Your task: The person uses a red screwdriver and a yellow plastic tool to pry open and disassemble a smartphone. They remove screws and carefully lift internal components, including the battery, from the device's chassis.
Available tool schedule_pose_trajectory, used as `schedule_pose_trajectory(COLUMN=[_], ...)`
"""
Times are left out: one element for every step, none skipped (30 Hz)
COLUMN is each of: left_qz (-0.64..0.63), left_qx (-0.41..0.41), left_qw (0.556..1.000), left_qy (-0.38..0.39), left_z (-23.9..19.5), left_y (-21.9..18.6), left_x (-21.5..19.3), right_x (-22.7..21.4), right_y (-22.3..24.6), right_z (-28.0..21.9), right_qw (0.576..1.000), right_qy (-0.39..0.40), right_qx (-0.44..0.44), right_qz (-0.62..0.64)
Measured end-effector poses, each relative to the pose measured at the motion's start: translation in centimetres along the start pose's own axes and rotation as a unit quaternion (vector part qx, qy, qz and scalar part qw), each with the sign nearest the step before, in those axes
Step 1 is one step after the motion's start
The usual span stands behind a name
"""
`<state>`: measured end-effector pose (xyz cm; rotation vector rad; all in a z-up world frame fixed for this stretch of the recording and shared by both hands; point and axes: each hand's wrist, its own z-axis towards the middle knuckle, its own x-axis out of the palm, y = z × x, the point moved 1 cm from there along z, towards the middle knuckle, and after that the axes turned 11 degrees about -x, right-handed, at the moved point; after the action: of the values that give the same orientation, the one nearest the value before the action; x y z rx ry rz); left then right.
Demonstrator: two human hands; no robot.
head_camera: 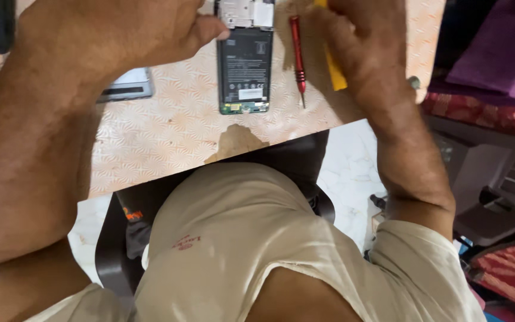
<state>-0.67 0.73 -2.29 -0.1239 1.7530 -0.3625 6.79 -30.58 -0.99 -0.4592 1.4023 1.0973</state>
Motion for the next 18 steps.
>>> schedule_pose_trajectory(left_qz=[-0.024, -0.046, -0.069, -0.106, -0.143, -0.178, -0.171, -0.164, -0.157, -0.164, -0.171, -0.18, -0.176, -0.173, -0.169, -0.169, -0.17, -0.171], left_qx=[-0.007, -0.018, -0.029, -0.01, 0.009, 0.027, 0.028, 0.031, 0.034, 0.044, 0.053, 0.062, 0.062, 0.062, 0.062, 0.061, 0.06, 0.058], left_qw=[1.0, 0.998, 0.996, 0.994, 0.99, 0.984, 0.985, 0.986, 0.987, 0.985, 0.983, 0.981, 0.981, 0.982, 0.983, 0.983, 0.983, 0.983], left_qy=[0.015, 0.03, 0.046, 0.028, 0.011, -0.006, -0.011, -0.015, -0.019, -0.028, -0.038, -0.046, -0.045, -0.043, -0.042, -0.04, -0.037, -0.035], left_z=[0.3, 0.4, 0.5, 0.6, 0.8, 0.8, 0.6, 0.6, 0.5, 0.6, 0.6, 0.6, 0.6, 0.7, 0.7, 0.9, 1.0, 1.0], left_y=[-0.5, -0.8, -1.0, -1.0, -1.1, -1.1, -1.0, -1.1, -1.2, -1.2, -1.1, -1.1, -1.1, -1.0, -1.0, -1.1, -1.1, -1.2], left_x=[-0.2, -0.4, -0.7, -1.0, -1.3, -1.5, -1.6, -1.6, -1.6, -1.7, -1.7, -1.7, -1.7, -1.8, -1.8, -2.0, -2.1, -2.2], right_x=[-0.4, -0.6, -0.8, -1.0, -1.2, -1.2, -0.9, -0.5, 0.0, 0.3, 0.6, 0.8, 0.9, 0.9, 0.8, 0.7, 0.6, 0.4], right_y=[0.6, 0.9, 1.3, 1.7, 2.3, 3.0, 3.6, 4.2, 4.7, 5.1, 5.3, 5.4, 5.4, 5.3, 5.1, 4.9, 4.7, 4.5], right_z=[0.0, 0.2, 0.5, 0.8, 0.9, 1.0, 1.1, 1.1, 1.2, 1.3, 1.5, 1.5, 1.6, 1.7, 1.8, 1.9, 2.0, 2.0], right_qw=[0.996, 0.985, 0.965, 0.969, 0.973, 0.976, 0.985, 0.991, 0.994, 0.994, 0.993, 0.992, 0.994, 0.995, 0.996, 0.997, 0.998, 0.998], right_qy=[0.008, 0.016, 0.015, 0.011, 0.006, 0.002, 0.023, 0.045, 0.068, 0.062, 0.056, 0.052, 0.055, 0.058, 0.061, 0.058, 0.056, 0.055], right_qx=[-0.066, -0.127, -0.197, -0.177, -0.156, -0.136, -0.114, -0.089, -0.064, -0.065, -0.065, -0.066, -0.056, -0.046, -0.037, -0.028, -0.019, -0.011], right_qz=[-0.059, -0.112, -0.172, -0.172, -0.171, -0.169, -0.131, -0.095, -0.058, -0.069, -0.081, -0.092, -0.079, -0.066, -0.053, -0.044, -0.036, -0.028])
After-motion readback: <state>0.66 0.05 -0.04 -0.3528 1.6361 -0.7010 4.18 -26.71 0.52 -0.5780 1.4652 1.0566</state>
